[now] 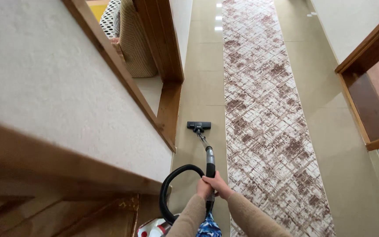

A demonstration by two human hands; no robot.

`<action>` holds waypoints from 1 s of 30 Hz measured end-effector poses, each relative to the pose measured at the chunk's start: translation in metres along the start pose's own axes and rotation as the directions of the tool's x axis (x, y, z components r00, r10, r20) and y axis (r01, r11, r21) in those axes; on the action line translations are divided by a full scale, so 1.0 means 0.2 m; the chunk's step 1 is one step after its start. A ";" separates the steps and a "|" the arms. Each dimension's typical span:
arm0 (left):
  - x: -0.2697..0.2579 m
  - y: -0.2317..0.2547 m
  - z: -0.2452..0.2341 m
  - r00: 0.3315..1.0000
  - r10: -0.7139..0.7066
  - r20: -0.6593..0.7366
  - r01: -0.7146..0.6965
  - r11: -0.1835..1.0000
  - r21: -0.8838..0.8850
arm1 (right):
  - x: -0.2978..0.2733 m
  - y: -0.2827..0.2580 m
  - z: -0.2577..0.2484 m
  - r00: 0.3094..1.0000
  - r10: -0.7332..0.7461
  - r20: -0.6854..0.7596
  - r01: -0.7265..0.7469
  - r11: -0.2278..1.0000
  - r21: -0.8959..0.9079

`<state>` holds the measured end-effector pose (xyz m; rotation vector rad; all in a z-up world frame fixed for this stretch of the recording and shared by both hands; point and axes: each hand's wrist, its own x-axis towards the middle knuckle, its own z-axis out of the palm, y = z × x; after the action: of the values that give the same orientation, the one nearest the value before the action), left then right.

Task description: The person uses a canister vacuum cleaner to clean a hallway floor. They move the vacuum head back and forth along a patterned runner rug and adjacent tiled areas, covering edges and corners.

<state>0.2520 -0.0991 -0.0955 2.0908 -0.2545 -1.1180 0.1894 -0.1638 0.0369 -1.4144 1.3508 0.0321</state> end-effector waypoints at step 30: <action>1.31 0.67 -0.13 0.962 0.271 0.008 -0.263 0.938 -0.225 | 1.06 -0.96 0.01 0.996 0.078 -0.036 -0.076 0.996 0.047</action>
<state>0.4506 -0.3069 -0.1615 1.7778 -0.4011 -0.9754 0.3986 -0.3589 0.0225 -1.3309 1.4284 0.0254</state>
